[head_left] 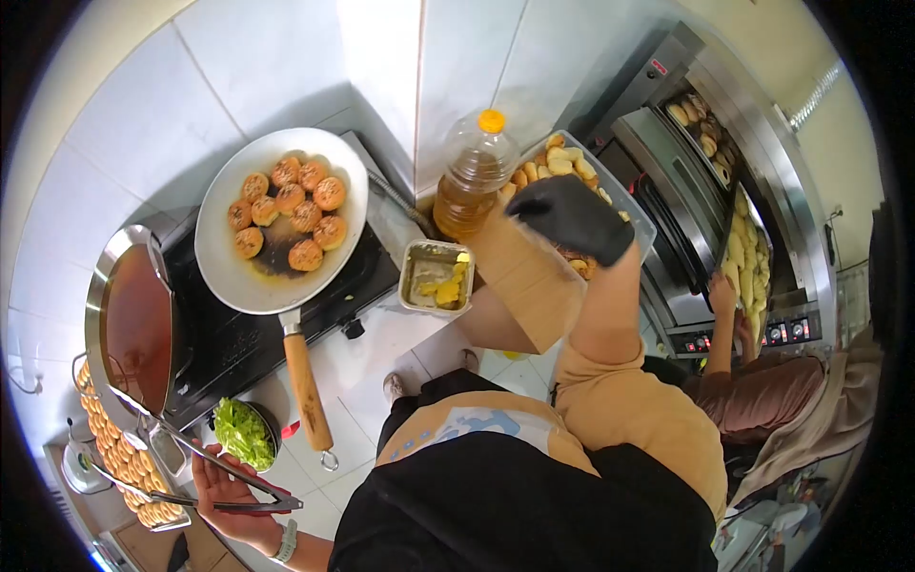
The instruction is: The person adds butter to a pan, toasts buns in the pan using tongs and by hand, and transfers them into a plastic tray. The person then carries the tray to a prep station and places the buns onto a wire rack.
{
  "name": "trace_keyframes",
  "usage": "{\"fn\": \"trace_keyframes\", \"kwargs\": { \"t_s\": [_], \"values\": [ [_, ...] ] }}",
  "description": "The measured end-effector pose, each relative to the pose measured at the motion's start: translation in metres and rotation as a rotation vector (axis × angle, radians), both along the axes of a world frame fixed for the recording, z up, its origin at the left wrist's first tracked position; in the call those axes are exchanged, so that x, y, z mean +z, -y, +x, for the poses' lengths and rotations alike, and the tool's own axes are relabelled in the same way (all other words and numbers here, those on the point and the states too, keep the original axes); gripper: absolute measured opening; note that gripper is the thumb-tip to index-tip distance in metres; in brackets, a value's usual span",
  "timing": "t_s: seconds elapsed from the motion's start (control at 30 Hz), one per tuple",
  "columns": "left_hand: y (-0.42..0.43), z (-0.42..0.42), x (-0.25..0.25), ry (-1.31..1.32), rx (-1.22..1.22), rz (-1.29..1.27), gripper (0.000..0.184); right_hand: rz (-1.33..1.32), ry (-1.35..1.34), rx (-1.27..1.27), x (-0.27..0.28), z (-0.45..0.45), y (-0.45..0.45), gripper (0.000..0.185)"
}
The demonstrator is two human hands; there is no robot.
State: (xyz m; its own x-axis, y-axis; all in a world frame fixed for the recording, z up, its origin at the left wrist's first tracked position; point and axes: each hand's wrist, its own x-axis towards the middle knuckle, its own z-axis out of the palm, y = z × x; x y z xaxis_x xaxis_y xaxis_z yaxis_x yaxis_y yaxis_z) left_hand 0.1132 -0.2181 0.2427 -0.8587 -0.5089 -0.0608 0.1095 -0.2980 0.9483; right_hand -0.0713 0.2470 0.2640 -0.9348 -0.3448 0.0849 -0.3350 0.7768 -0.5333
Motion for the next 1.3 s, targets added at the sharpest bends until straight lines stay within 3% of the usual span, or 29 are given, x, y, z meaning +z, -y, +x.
{"fn": "trace_keyframes", "kwargs": {
  "t_s": [0.03,0.07,0.1,0.17,0.2,0.27,0.37,0.47,0.53,0.57,0.6,0.63,0.67,0.7,0.77,0.8,0.83,0.97,1.03,1.07,1.1,1.2,1.3],
  "values": [
    [-0.009,-0.003,0.005,-0.012,-0.015,-0.019,0.061,0.140,0.073,-0.194,-0.016,-0.012,-0.033,0.016],
    [-0.013,-0.007,0.006,-0.021,-0.033,-0.036,0.061,0.120,0.078,-0.293,-0.054,-0.030,-0.065,0.017],
    [-0.019,-0.012,0.008,-0.035,-0.073,-0.034,0.059,0.385,0.103,-0.300,-0.100,-0.056,-0.090,0.016],
    [-0.032,-0.019,0.010,-0.044,-0.111,-0.049,0.060,0.174,0.066,-0.342,-0.176,-0.086,-0.112,0.022],
    [-0.038,-0.021,0.010,-0.048,-0.121,-0.056,0.061,0.091,-0.090,-0.209,-0.226,-0.105,-0.126,0.023],
    [-0.049,-0.023,0.016,-0.031,-0.139,-0.076,0.063,0.150,-0.008,-0.142,-0.219,-0.105,-0.111,0.031],
    [-0.048,-0.020,0.013,-0.040,-0.181,-0.086,0.065,0.186,-0.055,-0.172,-0.261,-0.124,-0.126,0.029],
    [-0.036,-0.012,0.005,-0.037,-0.161,-0.070,0.065,0.401,-0.049,-0.222,-0.253,-0.112,-0.141,0.028],
    [-0.043,-0.009,0.015,-0.011,-0.019,-0.022,0.065,0.201,-0.222,-0.427,-0.214,-0.083,-0.135,0.030],
    [-0.038,-0.006,0.015,-0.027,-0.012,-0.026,0.064,0.035,0.016,-0.523,-0.167,-0.067,-0.112,0.032],
    [-0.032,-0.001,0.013,-0.040,-0.004,-0.030,0.063,-0.050,0.028,-0.462,-0.165,-0.059,-0.122,0.032],
    [-0.025,0.004,0.011,-0.043,0.019,-0.013,0.063,-0.442,0.074,-0.358,-0.137,-0.034,-0.095,0.038],
    [-0.020,0.008,0.012,-0.036,0.032,-0.005,0.063,-0.830,0.448,-0.311,-0.103,-0.011,-0.070,0.047],
    [-0.015,0.012,0.012,-0.037,0.053,-0.008,0.063,-0.891,0.640,-0.220,-0.077,0.004,-0.037,0.052],
    [-0.006,0.019,0.008,-0.049,0.089,-0.001,0.062,-0.772,0.797,0.058,-0.047,0.008,0.023,0.053],
    [0.000,0.023,0.005,-0.051,0.095,0.002,0.062,-0.676,0.833,0.036,-0.031,0.006,0.055,0.051],
    [0.007,0.028,0.001,-0.054,0.097,0.005,0.061,-0.654,0.686,0.119,-0.037,-0.004,0.083,0.049],
    [0.024,0.043,-0.003,-0.084,0.105,0.014,0.061,-0.704,0.575,0.455,-0.022,-0.056,0.191,0.033],
    [0.033,0.050,-0.004,-0.091,0.123,0.015,0.061,-0.460,0.347,0.508,-0.048,-0.086,0.248,0.032],
    [0.036,0.054,-0.005,-0.089,0.133,0.012,0.061,-0.243,0.046,0.511,-0.060,-0.094,0.269,0.036],
    [0.040,0.059,-0.006,-0.088,0.143,0.009,0.061,-0.207,-0.015,0.466,-0.070,-0.096,0.288,0.031],
    [0.048,0.072,-0.010,-0.087,0.202,0.002,0.062,0.160,-0.057,0.690,-0.115,-0.120,0.310,0.026],
    [0.058,0.085,-0.016,-0.080,0.253,0.039,0.062,0.244,-0.129,0.717,-0.125,-0.137,0.306,0.025]
  ]
}}
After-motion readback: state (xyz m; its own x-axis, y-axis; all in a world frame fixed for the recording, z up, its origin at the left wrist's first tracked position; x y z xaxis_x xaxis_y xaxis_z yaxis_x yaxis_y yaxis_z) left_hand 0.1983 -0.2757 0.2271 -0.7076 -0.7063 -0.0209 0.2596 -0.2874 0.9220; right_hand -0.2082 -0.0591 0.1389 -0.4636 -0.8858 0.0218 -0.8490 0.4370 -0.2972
